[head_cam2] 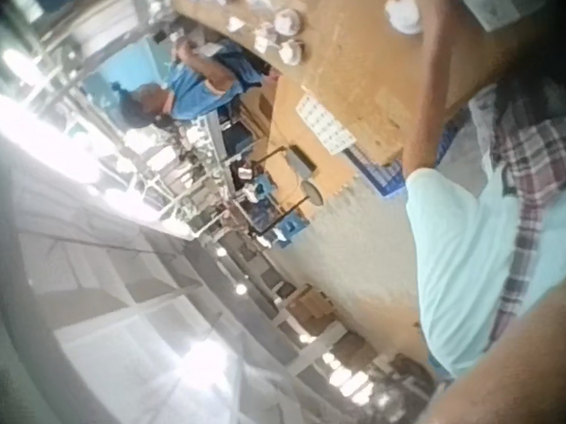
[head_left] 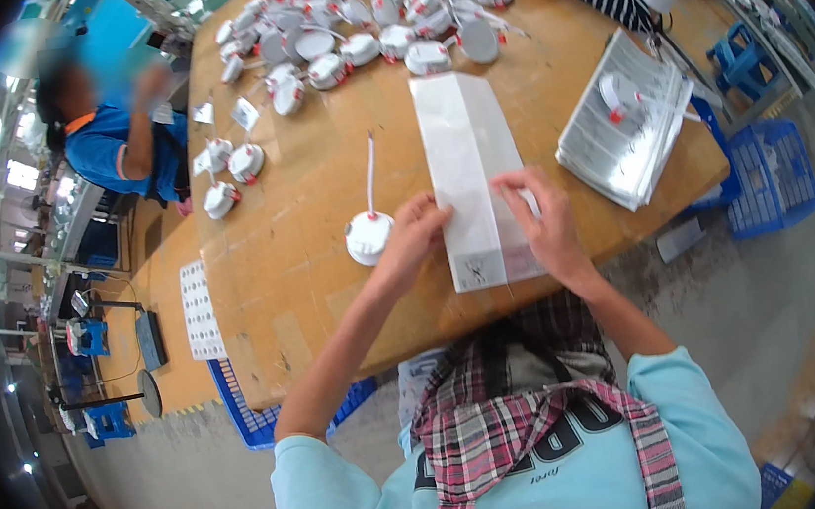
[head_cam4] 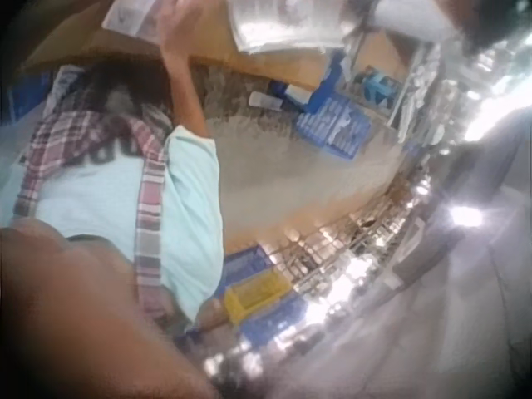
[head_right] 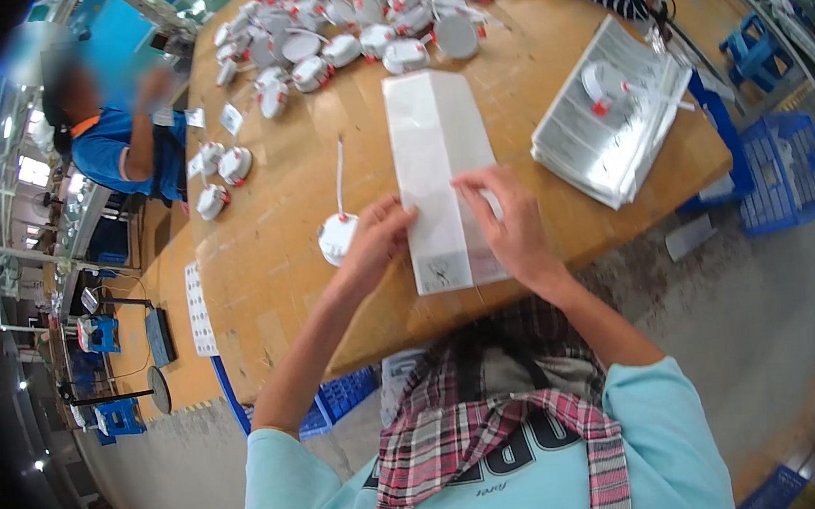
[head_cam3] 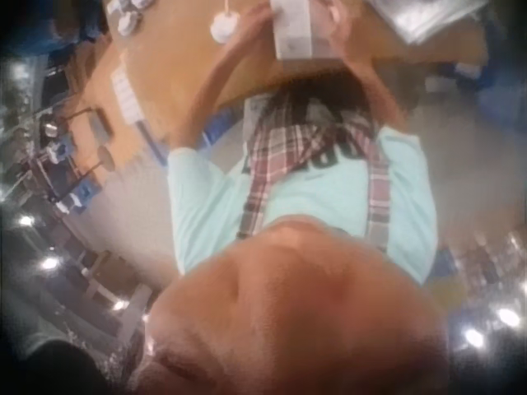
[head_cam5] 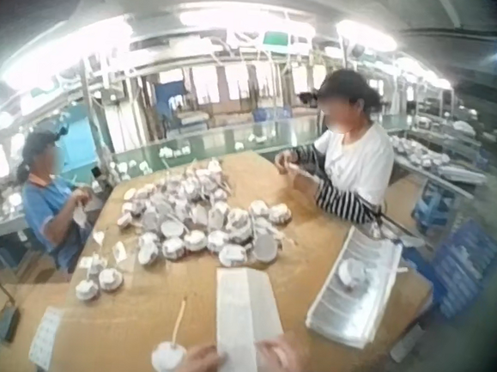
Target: The person peels adhesive labels from a sheet and wraps them around the wires of circular light fixtures by hand, then folds and separates a new strip of labels and continues wrapping them onto the fixture wires.
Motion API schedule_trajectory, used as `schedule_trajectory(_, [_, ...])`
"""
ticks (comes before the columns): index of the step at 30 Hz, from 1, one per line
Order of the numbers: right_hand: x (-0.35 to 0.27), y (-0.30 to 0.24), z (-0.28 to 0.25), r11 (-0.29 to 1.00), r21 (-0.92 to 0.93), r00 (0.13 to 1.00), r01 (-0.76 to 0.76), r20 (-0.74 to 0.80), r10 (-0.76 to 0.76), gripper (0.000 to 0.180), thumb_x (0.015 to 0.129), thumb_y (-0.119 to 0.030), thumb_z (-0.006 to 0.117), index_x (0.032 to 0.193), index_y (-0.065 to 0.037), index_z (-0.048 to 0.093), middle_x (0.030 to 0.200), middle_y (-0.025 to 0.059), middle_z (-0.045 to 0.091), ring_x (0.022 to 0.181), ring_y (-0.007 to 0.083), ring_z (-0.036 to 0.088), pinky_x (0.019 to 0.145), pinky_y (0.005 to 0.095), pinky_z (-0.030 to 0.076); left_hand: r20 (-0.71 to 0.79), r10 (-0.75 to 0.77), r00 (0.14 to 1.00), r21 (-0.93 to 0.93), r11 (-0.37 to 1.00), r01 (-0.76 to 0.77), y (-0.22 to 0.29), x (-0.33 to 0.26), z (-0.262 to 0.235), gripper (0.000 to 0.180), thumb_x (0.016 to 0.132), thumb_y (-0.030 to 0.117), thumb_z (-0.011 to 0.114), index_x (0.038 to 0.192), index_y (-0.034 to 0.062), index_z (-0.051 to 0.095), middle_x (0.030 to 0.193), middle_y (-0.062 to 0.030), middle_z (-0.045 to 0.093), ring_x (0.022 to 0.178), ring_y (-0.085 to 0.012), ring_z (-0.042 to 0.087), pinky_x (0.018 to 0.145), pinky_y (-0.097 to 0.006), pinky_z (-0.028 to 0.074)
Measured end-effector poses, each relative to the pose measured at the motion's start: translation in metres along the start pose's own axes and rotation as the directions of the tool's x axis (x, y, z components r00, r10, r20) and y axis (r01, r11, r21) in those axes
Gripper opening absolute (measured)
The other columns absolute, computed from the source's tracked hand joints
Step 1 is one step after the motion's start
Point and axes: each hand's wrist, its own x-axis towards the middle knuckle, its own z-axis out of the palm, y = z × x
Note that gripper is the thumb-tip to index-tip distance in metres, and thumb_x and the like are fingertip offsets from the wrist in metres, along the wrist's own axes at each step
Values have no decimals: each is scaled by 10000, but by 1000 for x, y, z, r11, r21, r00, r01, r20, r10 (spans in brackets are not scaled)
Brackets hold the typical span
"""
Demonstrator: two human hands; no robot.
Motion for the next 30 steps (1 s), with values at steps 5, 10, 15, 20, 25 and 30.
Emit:
schedule_trajectory(5, [9,4,-5,999,-48,996,6,85,-2,117,870,-30,571,965,-16,637,904,127,620,865,280,591,765,349,464,74,17,997,-72,997,-11,5,-2,-7,318,951,164,507,1216,-13,509,1061,-71,642,930,-128,637,834,-285,519])
schedule_trajectory(10, [1,3,-1,982,-135,959,131,268,-91,114,843,-31,600,951,-14,630,896,118,604,892,285,570,791,370,461,12,29,1000,35,999,-29,6,4,-9,386,988,270,473,1269,5,467,1072,-60,635,946,-110,630,808,-292,530])
schedule_trajectory(15, [-11,20,9,972,-217,955,84,297,-16,153,809,-45,638,961,-25,625,967,99,554,978,283,522,858,377,443,5,-38,999,193,981,37,17,-13,-2,439,969,291,517,1282,-5,437,999,-92,652,868,-130,652,744,-284,544])
schedule_trajectory(20, [-13,16,12,957,-273,959,98,284,-18,157,801,-65,654,953,-35,628,965,86,545,970,276,514,862,374,440,34,-22,999,348,937,9,9,-18,-9,456,940,228,565,1288,-25,413,915,-132,674,806,-162,670,703,-279,553])
schedule_trajectory(25, [-10,2,10,924,-321,930,206,357,-83,171,771,-104,691,931,-71,637,930,61,551,949,260,519,827,371,446,25,8,1000,246,969,-14,3,-15,-11,432,925,181,575,1271,-35,430,918,-142,674,847,-177,668,747,-290,550])
schedule_trajectory(30, [-7,0,15,900,-327,899,287,417,-135,196,711,-134,736,864,-82,626,880,34,555,897,243,532,797,371,449,11,-64,998,121,991,62,10,-18,-3,412,907,181,590,1239,-33,474,969,-135,658,861,-181,664,794,-299,538])
